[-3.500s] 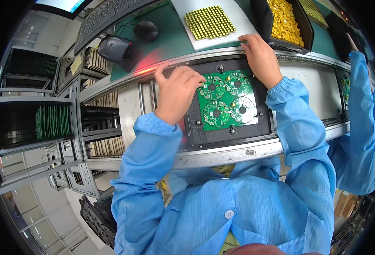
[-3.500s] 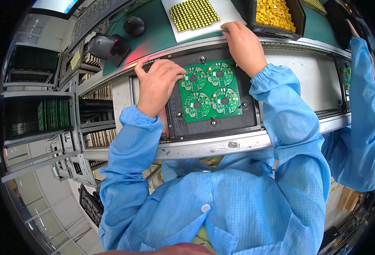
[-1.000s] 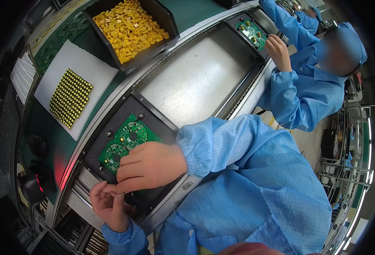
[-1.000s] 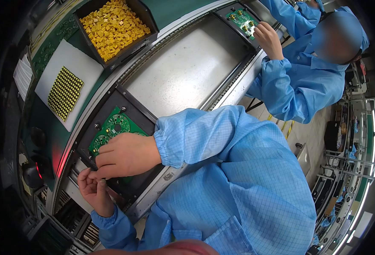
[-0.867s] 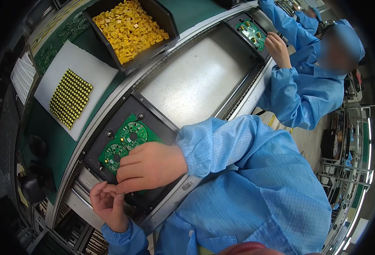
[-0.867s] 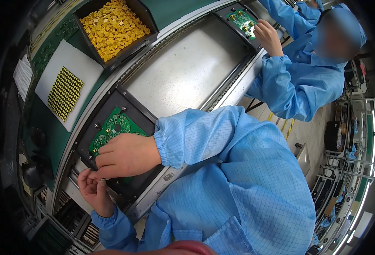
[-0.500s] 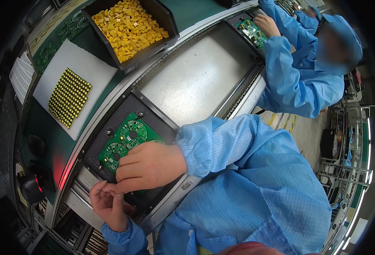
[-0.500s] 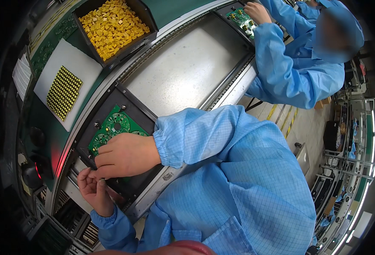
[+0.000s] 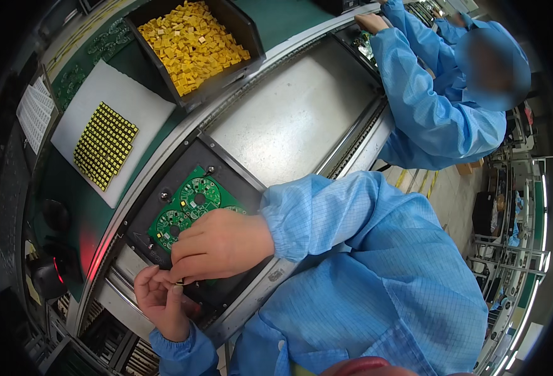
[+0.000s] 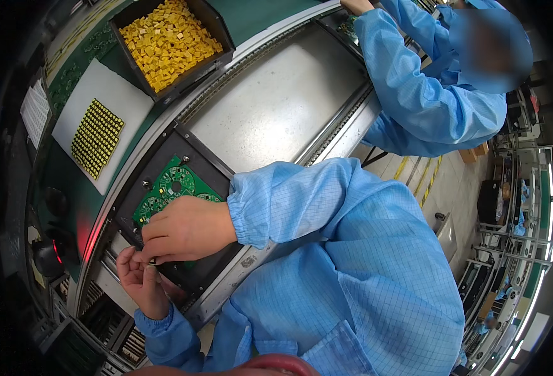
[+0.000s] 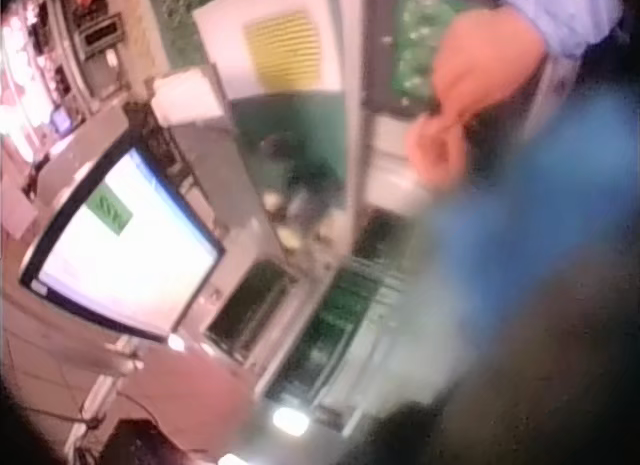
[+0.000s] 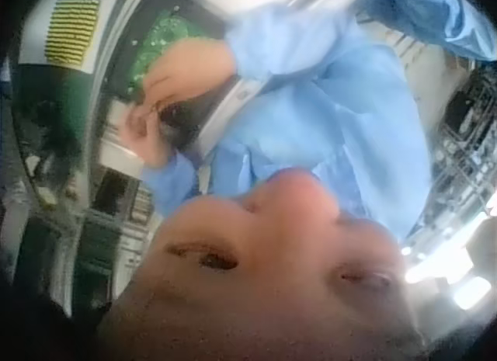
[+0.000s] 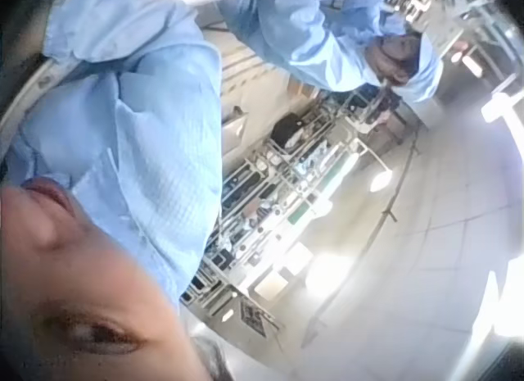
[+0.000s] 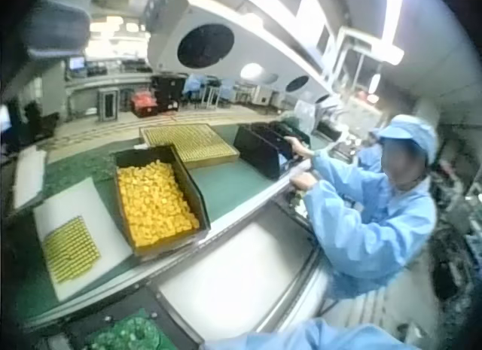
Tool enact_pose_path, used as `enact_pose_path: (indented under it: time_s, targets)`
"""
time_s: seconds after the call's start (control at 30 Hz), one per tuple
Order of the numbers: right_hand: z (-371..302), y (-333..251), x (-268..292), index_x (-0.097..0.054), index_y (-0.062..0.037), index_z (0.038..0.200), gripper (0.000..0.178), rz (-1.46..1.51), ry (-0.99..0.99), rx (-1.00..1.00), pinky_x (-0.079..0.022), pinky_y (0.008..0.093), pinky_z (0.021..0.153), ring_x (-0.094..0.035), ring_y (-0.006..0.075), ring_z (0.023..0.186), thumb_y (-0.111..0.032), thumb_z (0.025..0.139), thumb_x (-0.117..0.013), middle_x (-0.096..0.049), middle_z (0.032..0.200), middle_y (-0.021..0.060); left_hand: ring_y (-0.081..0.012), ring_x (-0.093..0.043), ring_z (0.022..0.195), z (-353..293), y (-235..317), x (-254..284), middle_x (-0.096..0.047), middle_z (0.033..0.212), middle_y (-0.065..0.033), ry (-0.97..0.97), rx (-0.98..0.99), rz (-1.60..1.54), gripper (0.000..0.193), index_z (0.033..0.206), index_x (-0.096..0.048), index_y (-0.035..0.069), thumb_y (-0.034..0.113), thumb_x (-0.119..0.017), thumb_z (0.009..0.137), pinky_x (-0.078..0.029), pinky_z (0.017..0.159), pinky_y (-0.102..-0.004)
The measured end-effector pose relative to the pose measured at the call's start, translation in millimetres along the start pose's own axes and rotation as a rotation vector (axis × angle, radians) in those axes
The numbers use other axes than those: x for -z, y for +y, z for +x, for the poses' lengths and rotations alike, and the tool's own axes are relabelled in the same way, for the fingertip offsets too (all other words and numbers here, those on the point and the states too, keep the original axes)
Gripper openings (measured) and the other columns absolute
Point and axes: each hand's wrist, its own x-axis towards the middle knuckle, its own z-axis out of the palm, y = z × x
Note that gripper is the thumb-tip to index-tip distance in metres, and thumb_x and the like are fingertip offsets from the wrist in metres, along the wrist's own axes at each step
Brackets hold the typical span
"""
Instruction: Placing small yellow electronic components onto a green printed circuit board at a manual assembly station.
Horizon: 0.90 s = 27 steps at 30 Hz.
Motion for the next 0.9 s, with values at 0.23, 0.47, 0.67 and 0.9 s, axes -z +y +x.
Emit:
enact_pose_path:
  time_s: [0.23, 0.47, 0.67, 0.9]
  targets:
    - [1.6, -2.8, 4.8, -0.074, -0.0148, 0.113, 0.022, 0.146, -0.065, -0.140, -0.056, 0.0363, 0.064, -0.070, 0.0233, 0.083, -0.021, 0.092, -0.079, -0.066, 0.098, 0.0008, -0.0084, -0.062, 0.082, 1.8, 4.7, 3.8, -0.069, 0.104, -0.0091, -0.064, 0.035, -0.034, 0.051, 0.139, -0.050, -0.001, 0.001, -0.074, 0.095, -0.048, 0.062, -0.0188]
    - [7.1, 4.5, 14.7, -0.081, -0.0116, 0.104, 0.016, 0.381, -0.124, -0.229, -0.058, 0.0359, 0.069, -0.073, 0.0243, 0.088, -0.019, 0.090, -0.084, -0.074, 0.101, 0.0036, -0.0080, -0.060, 0.071, -7.6, 28.3, -12.3, -0.072, 0.101, -0.0081, 0.000, 0.276, -0.014, 0.057, 0.142, -0.053, 0.004, 0.004, -0.078, 0.091, -0.046, 0.061, -0.0202]
    - [16.9, -6.5, 31.5, -0.081, -0.0063, 0.100, 0.014, 0.106, -0.273, -0.459, -0.060, 0.0356, 0.074, -0.076, 0.0279, 0.082, -0.007, 0.086, -0.085, -0.078, 0.094, 0.0107, -0.0064, -0.065, 0.082, 11.6, 34.3, -31.8, -0.073, 0.105, -0.0057, -0.057, 0.164, -0.033, 0.043, 0.139, -0.058, 0.003, 0.000, -0.071, 0.099, -0.049, 0.066, -0.0200]
    - [16.3, -12.1, 25.5, -0.078, -0.0071, 0.094, 0.017, -0.229, -0.461, -0.349, -0.057, 0.0374, 0.068, -0.073, 0.0284, 0.079, -0.006, 0.079, -0.087, -0.075, 0.087, 0.0070, -0.0087, -0.066, 0.093, 18.7, 21.4, -16.0, -0.071, 0.110, -0.0033, 0.101, 0.071, 0.007, 0.035, 0.134, -0.063, 0.001, 0.006, -0.071, 0.101, -0.054, 0.082, -0.0238]
